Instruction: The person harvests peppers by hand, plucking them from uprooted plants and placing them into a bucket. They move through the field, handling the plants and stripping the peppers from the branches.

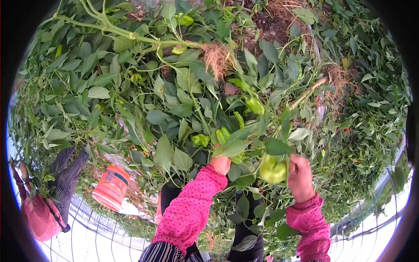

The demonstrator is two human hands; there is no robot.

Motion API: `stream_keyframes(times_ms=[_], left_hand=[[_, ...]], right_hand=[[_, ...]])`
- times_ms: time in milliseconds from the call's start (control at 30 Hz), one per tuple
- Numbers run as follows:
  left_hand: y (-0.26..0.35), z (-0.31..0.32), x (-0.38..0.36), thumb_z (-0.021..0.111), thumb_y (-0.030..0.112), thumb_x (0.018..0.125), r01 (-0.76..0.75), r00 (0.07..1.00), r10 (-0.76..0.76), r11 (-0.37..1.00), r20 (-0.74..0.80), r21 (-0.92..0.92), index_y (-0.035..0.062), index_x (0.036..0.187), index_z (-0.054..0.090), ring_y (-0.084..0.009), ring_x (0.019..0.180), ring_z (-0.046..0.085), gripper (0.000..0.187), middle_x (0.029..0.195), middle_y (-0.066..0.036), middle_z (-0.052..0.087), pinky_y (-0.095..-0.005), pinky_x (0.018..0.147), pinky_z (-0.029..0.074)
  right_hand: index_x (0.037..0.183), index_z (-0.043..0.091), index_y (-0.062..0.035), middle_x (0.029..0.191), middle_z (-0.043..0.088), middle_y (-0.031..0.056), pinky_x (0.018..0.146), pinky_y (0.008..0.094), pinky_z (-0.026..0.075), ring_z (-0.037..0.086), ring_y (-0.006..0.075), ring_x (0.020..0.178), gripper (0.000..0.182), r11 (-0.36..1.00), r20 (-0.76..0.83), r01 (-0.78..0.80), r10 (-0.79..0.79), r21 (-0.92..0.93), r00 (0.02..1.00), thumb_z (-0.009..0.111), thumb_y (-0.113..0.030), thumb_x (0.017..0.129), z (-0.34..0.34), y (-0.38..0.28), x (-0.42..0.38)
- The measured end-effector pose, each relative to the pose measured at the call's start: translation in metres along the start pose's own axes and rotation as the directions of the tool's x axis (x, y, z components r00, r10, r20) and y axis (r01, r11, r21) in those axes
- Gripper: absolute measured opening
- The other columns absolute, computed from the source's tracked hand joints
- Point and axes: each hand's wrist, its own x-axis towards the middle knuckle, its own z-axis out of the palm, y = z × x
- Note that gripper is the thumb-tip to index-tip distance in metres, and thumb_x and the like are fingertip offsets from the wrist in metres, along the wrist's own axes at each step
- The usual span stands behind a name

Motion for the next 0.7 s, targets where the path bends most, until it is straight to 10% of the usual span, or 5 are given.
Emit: stream_keyframes(times_ms=[67,267,500,633,700], left_hand=[[0.021,0.029,-0.018,0.056,0.022,0.083,0.029,0.99,-0.058,0.974,0.126,0.224,0.0008,0.116,0.053,-0.0278,0.1,0.06,0.039,0.101,-0.014,0.064,-0.0377,0.09,0.044],[0.056,0.069,-0.083,0.055,0.017,0.072,0.438,0.718,-0.614,0.764,0.328,0.473,-0.0012,0.124,0.045,-0.0301,0.115,0.051,0.056,0.125,-0.024,0.05,-0.0392,0.091,0.043],[0.038,0.063,-0.124,0.055,0.031,0.064,0.519,0.766,-0.54,0.84,0.349,0.159,0.0056,0.08,0.049,-0.0178,0.068,0.046,0.03,0.073,-0.003,0.044,-0.0326,0.08,0.041],[0.057,0.062,-0.158,0.054,0.029,0.065,0.355,0.841,-0.394,0.919,0.37,0.172,0.0022,0.077,0.051,-0.0182,0.062,0.049,0.029,0.068,-0.004,0.048,-0.0325,0.07,0.04],[0.086,0.069,-0.196,0.057,0.028,0.063,0.354,0.817,-0.348,0.932,0.46,0.077,0.0001,0.071,0.049,-0.0184,0.059,0.048,0.031,0.065,-0.005,0.046,-0.0309,0.058,0.039]], right_hand=[[0.054,0.043,-0.0099,0.053,0.039,-0.002,0.053,0.0257,0.027,0.035,0.0102,0.053,0.031,0.974,-0.006,-0.199,0.201,0.106,0.98,0.059,-0.018,0.08,0.01,0.02,-0.031],[0.073,0.055,0.0011,0.064,0.053,0.0168,0.053,0.0406,0.041,0.053,0.0308,0.057,0.019,0.533,0.349,0.428,-0.249,-0.73,0.904,0.058,-0.016,0.082,0.023,0.059,-0.067],[0.075,0.056,0.0018,0.061,0.053,0.0103,0.053,0.0315,0.042,0.051,0.0204,0.054,0.016,0.809,0.286,0.153,0.019,-0.567,0.958,0.054,-0.013,0.082,0.023,0.094,-0.092],[0.077,0.057,0.0002,0.063,0.052,0.0081,0.05,0.0296,0.04,0.049,0.0163,0.055,0.012,0.666,0.348,0.374,-0.18,-0.645,0.92,0.052,-0.01,0.08,0.021,0.112,-0.088],[0.072,0.055,-0.0075,0.059,0.048,0.0018,0.045,0.0276,0.034,0.046,0.0151,0.05,0.009,0.987,-0.349,-0.148,0.159,0.059,0.923,0.055,-0.016,0.076,0.014,0.081,-0.07]])
